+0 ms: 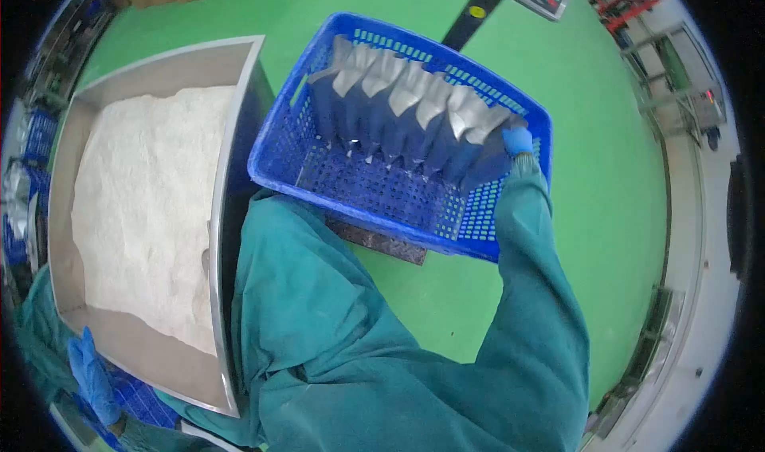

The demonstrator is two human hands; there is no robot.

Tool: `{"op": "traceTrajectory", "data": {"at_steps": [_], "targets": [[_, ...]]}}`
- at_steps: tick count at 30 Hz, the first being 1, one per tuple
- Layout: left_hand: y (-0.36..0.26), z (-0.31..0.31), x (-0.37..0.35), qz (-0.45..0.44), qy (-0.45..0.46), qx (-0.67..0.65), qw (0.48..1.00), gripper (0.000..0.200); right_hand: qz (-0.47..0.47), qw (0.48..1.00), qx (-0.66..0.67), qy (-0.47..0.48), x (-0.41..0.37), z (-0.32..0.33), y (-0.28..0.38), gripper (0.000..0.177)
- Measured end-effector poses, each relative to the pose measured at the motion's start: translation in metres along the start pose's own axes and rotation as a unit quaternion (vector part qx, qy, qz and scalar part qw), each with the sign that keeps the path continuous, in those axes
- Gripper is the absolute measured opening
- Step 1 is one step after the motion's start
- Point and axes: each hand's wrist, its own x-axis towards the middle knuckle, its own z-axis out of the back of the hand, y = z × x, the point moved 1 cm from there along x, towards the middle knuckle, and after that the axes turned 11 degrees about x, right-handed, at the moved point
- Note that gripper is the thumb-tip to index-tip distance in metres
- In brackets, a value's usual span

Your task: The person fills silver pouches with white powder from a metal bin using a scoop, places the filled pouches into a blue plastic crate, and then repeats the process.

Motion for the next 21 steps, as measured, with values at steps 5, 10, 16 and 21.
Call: {"op": "traceTrajectory", "data": {"at_steps": [5,10,16,21], "targets": [[0.026,0.005,0.008,0.01,0.044,0.075,0.996,0.044,-0.04,0.997,-0.031,0.051,-0.018,0.032,0.018,0.038],[0.033,-0.037,0.009,0.072,0.034,-0.231,0.97,0.045,-0.128,0.734,0.667,0.011,-0.047,0.125,0.055,0.06],[-0.189,-0.107,-0.081,-0.316,-0.191,-0.148,0.917,0.078,0.023,0.169,0.892,0.418,-0.276,0.126,0.385,0.057],[-0.124,-0.091,-0.085,-0.292,-0.18,0.096,0.934,0.073,-0.173,-0.176,0.645,0.723,-0.44,0.119,0.545,0.069]]}}
